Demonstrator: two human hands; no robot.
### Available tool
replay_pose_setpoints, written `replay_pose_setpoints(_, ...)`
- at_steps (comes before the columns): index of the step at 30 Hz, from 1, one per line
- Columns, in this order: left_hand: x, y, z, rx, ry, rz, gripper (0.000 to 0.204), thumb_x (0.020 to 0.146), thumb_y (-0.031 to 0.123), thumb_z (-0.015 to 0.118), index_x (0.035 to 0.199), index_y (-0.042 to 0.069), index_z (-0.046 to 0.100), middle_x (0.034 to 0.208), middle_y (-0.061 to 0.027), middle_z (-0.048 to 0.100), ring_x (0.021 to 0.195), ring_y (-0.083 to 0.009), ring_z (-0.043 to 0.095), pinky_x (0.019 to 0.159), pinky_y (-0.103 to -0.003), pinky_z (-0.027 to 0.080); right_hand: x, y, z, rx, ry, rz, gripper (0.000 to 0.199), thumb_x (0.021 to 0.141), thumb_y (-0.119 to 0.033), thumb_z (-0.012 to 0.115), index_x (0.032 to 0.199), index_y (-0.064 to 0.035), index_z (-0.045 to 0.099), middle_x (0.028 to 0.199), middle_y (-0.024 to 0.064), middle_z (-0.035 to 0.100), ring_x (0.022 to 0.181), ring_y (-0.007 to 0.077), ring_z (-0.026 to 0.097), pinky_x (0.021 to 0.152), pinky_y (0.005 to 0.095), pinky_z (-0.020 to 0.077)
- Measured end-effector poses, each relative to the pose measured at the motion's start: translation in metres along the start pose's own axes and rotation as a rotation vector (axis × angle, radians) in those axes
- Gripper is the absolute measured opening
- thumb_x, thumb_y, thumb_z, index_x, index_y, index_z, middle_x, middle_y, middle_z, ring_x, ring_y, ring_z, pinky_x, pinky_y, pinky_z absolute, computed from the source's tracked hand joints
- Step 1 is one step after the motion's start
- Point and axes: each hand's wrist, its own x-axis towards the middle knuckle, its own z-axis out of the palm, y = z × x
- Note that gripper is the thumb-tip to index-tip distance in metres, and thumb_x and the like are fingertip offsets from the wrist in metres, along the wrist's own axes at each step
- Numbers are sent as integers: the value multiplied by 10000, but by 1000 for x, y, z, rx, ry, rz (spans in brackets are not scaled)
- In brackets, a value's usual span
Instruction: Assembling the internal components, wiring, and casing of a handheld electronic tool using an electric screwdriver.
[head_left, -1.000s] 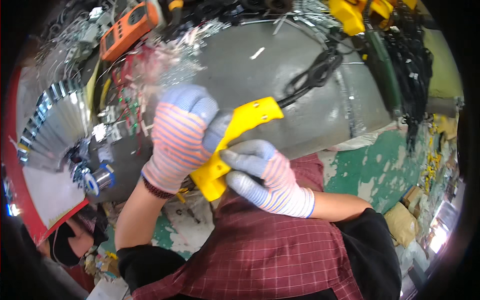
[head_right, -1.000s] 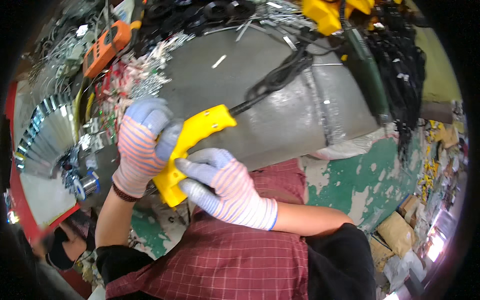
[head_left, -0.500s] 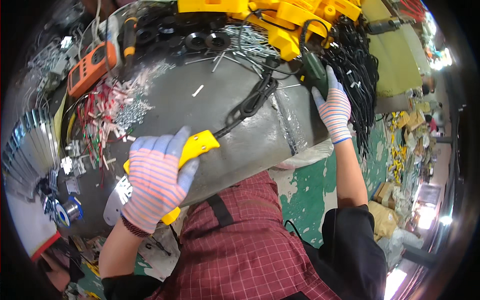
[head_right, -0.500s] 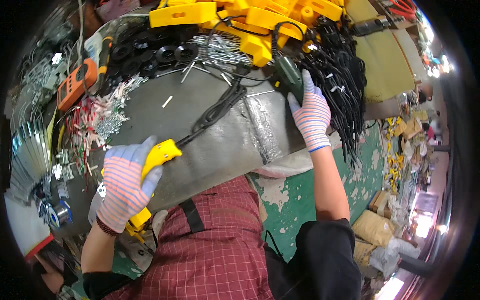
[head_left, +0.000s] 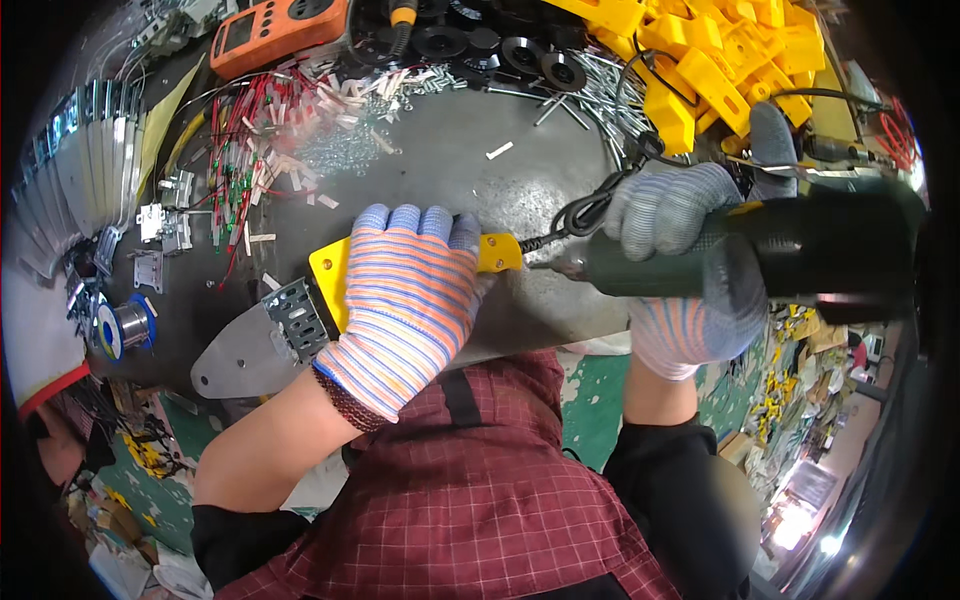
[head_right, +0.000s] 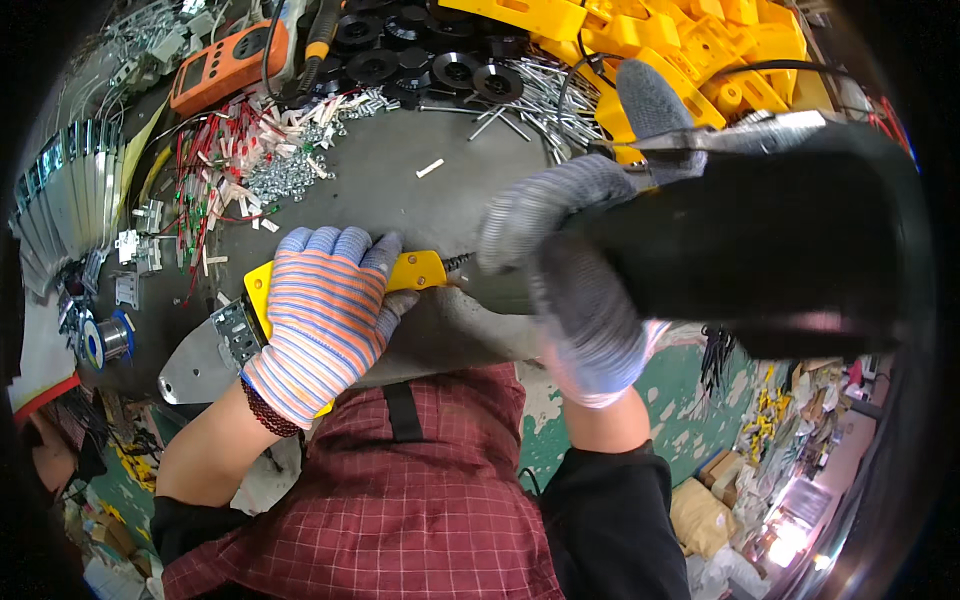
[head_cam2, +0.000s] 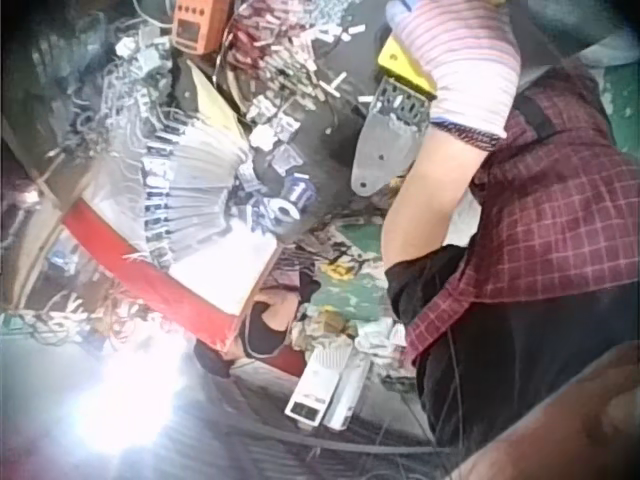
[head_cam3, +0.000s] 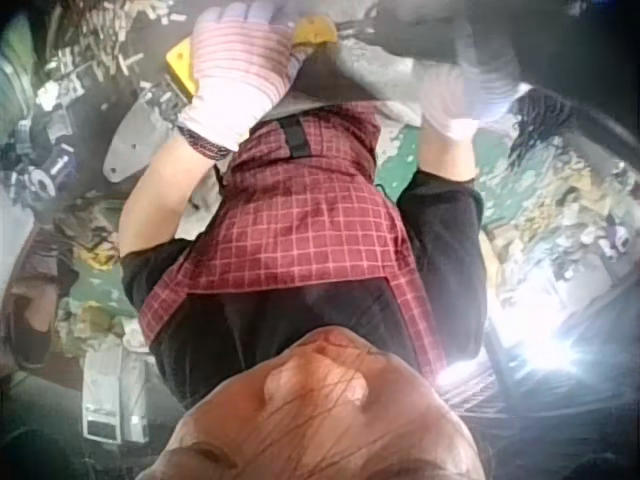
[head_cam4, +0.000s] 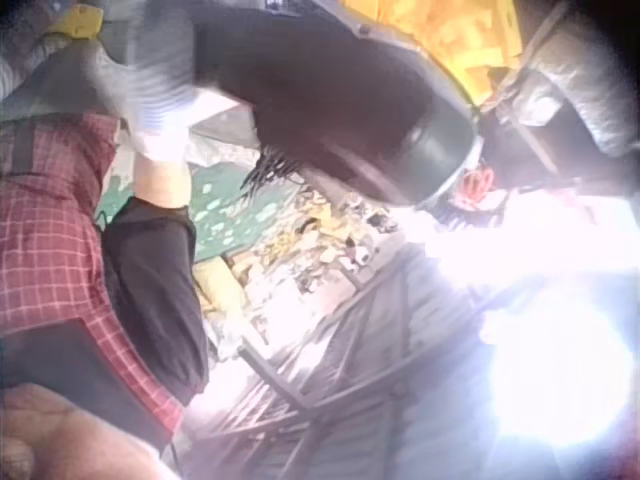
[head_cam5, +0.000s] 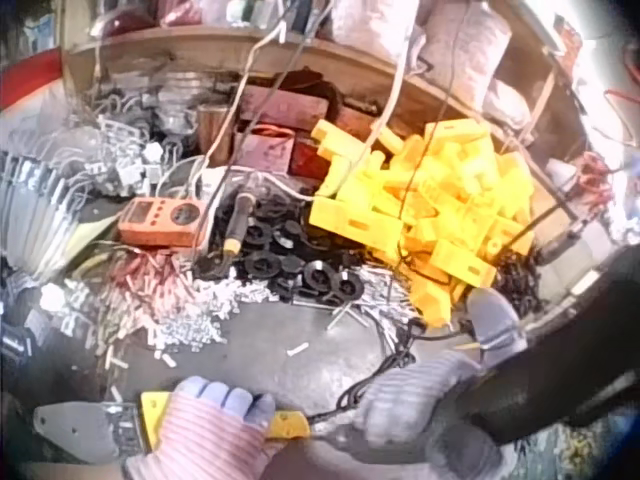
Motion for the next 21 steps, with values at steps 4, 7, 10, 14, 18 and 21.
replay_pose_setpoints(4,-4,-4,7,39,51,10,483,775,402,716,1139,89,677,1039,-90,620,999,-283,574,894,-438,416,18,15,33,-68,-579,-183,333,906,-369,627,949,-47,549,719,50,493,616,211,483,624,353,401)
replay_pose_setpoints(7,-12,-7,13,54,92,11,480,775,405,691,1158,115,674,1078,-96,612,1034,-295,564,942,-474,405,20,27,34,-86,-658,-206,331,888,-346,676,993,-56,557,727,47,517,631,205,503,633,354,425)
replay_pose_setpoints(10,-13,-5,14,35,90,7,481,750,379,659,1161,130,663,1114,-112,598,1079,-336,545,988,-540,374,23,38,31,-118,-724,-221,348,869,-324,725,1037,-65,565,736,44,542,647,199,524,642,356,448)
replay_pose_setpoints(14,-20,-1,17,4,152,19,378,747,315,649,1061,105,678,1129,-150,626,1093,-377,554,986,-581,383,24,48,31,-132,-806,-225,382,851,-302,775,1082,-74,572,744,41,566,662,193,544,651,357,471)
replay_pose_setpoints(18,-18,0,23,-18,198,29,333,782,256,604,1047,70,682,1124,-167,635,1095,-380,560,986,-573,392,26,49,35,-132,-758,-203,388,889,-236,734,1188,-90,534,756,53,574,625,180,532,603,361,471)
replay_pose_setpoints(21,-11,4,18,43,109,-5,348,785,256,592,1063,69,685,1109,-168,635,1090,-380,560,977,-565,397,18,52,41,-210,-630,-258,315,930,-198,637,1176,-48,510,781,89,574,629,212,535,588,374,466)
